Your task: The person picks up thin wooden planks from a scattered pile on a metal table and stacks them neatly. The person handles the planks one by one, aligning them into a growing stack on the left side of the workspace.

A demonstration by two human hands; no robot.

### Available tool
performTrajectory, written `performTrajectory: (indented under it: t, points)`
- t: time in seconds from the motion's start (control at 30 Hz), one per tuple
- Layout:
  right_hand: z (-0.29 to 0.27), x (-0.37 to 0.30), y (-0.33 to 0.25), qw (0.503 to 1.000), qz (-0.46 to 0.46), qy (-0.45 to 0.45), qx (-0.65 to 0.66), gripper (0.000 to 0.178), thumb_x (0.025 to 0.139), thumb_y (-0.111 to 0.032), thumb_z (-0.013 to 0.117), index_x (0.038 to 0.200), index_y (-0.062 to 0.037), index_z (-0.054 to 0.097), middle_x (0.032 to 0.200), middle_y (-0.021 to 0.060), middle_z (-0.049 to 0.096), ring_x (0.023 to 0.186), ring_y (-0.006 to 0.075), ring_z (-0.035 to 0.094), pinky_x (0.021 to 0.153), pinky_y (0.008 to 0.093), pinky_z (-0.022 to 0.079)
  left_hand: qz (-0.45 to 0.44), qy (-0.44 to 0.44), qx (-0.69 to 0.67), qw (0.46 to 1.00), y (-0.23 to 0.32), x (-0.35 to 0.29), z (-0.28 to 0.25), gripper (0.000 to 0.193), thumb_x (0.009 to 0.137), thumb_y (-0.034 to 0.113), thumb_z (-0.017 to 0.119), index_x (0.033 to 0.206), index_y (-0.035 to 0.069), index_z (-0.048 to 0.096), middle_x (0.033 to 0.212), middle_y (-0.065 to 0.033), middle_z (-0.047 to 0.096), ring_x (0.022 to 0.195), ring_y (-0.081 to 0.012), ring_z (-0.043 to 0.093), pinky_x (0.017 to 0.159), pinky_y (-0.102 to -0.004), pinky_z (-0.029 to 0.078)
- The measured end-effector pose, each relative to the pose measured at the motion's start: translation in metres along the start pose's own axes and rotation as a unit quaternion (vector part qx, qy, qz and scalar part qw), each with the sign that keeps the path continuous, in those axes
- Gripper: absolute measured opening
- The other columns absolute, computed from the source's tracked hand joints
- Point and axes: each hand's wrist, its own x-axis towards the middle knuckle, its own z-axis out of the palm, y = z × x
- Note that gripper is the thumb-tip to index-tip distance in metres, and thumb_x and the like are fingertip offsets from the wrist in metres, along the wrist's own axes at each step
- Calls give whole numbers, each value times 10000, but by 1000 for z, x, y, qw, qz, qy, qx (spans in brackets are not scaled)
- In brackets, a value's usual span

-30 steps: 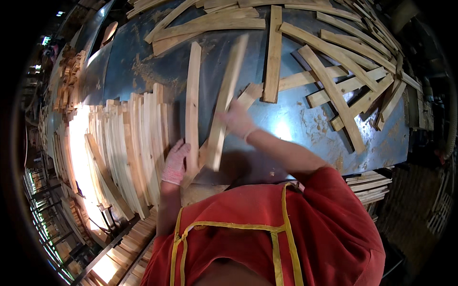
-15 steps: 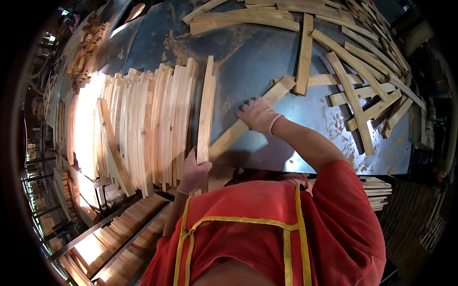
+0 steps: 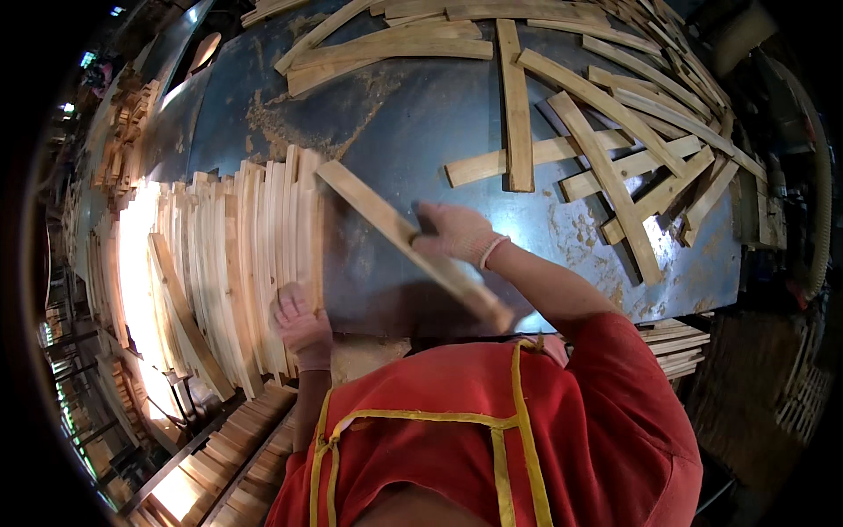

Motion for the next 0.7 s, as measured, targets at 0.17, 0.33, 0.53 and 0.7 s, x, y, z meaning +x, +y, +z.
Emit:
performTrajectory:
  t: [0.17,0.33,0.53,0.7]
  points:
    - [-80,56,68,938,123,257,-196,527,838,-368,781,1240,-66,625,1154,233,700,1112,417,675,922,492,575,-96,-30,-8,995,5,-2,11,930,869,296,757,1671,90,333,1620,-191,443,1491,-411,433,1236,-520,356]
    - [-65,61,120,942,186,272,-64,803,873,-412,769,1560,-101,491,1168,291,731,1127,429,725,914,518,582,-55,-26,-104,993,7,9,-13,894,883,341,730,1663,95,369,1696,-170,375,1537,-365,385,1224,-519,365]
    - [9,-52,35,973,-91,208,-38,765,869,-109,730,1589,-77,474,1351,221,654,1094,421,679,935,494,564,86,33,-207,974,16,15,-109,777,871,304,745,1575,94,495,1601,-97,488,1476,-308,471,1190,-513,411]
    - [5,-62,-66,917,-355,60,-173,654,818,-36,704,1453,-130,578,1337,187,661,998,347,694,835,466,568,223,156,-95,957,-24,29,-152,677,839,252,737,1468,86,549,1453,-106,558,1407,-312,514,1193,-542,423]
